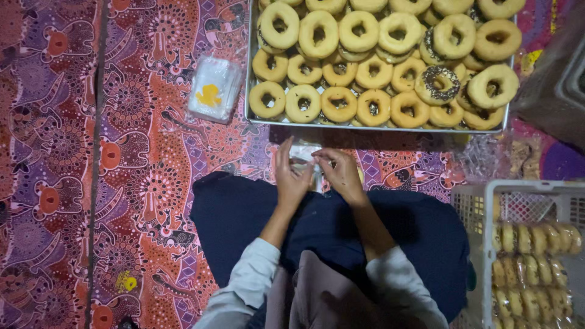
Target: The person sits on a patterned mat and repeatedly picks donuts from a metal tray, places them into small clear plastic bags, and sets the packaged donuts into a white plastic crate. The person handles donuts with and without sesame seeds.
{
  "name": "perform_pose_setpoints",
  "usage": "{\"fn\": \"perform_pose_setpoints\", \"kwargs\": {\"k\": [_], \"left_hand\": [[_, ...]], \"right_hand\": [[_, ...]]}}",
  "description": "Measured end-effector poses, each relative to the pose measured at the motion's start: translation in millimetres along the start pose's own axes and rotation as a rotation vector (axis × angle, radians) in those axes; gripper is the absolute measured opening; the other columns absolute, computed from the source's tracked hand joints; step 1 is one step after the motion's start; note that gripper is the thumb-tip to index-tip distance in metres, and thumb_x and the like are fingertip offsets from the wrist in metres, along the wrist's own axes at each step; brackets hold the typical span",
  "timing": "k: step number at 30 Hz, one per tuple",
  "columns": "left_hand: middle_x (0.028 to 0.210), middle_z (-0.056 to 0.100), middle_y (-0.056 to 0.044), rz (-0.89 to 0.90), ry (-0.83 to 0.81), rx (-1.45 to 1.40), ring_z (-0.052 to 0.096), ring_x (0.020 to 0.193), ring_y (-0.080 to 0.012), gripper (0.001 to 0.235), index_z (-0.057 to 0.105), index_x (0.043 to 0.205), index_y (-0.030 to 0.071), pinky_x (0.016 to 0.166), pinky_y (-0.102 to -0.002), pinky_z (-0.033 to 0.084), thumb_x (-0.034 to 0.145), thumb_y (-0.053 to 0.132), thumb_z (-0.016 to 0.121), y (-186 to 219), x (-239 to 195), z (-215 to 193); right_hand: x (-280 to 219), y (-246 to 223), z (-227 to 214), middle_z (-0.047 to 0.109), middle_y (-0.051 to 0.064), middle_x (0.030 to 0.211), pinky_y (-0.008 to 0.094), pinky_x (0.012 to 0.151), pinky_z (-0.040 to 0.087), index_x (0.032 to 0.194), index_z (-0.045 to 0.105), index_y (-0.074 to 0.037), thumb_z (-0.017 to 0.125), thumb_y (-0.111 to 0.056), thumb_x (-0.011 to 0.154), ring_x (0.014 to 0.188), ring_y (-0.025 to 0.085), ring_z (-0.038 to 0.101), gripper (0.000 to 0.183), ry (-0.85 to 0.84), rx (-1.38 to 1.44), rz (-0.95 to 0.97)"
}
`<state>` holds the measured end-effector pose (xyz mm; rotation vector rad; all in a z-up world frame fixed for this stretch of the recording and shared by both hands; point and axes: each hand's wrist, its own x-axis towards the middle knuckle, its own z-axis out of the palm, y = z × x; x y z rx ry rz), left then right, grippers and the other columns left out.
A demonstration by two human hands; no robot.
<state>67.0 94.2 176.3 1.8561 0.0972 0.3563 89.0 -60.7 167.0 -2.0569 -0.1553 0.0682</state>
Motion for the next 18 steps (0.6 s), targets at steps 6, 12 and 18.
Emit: {"fn": "perform_pose_setpoints", "kwargs": {"k": [6,12,18], "left_hand": [[0.102,0.078,-0.012,-0.100,0.065,0.008,0.075,0.089,-0.0192,0.024,0.070,0.115,0.001,0.079,-0.033,0.059,0.092,-0.001,0.066,27,12,-3],[0.112,0.076,-0.020,0.210,-0.093,-0.243,0.074,0.105,-0.0238,0.013,0.069,0.099,-0.002,0.091,-0.034,0.059,0.088,-0.008,0.070,47,-33,7],[0.113,0.074,-0.017,-0.248,-0.069,-0.705,0.070,0.090,-0.0158,0.005,0.068,0.092,-0.001,0.074,-0.027,0.056,0.090,-0.001,0.073,61,-28,17]], "right_hand": [[-40,-97,-25,0.065,0.022,0.125,0.047,0.103,0.048,0.118,0.068,0.005,0.070,-0.010,0.091,0.120,0.039,0.060,0.031,0.347,-0.171,-0.263],[-53,-98,-41,0.070,0.023,0.130,0.060,0.115,0.030,0.129,0.068,0.010,0.066,0.002,0.086,0.121,0.033,0.065,0.043,0.301,-0.462,-0.260],[-59,-78,-46,0.076,0.011,0.105,0.054,0.126,0.039,0.101,0.075,-0.004,0.067,-0.011,0.095,0.105,0.026,0.074,0.012,0.344,-0.117,-0.162]]}}
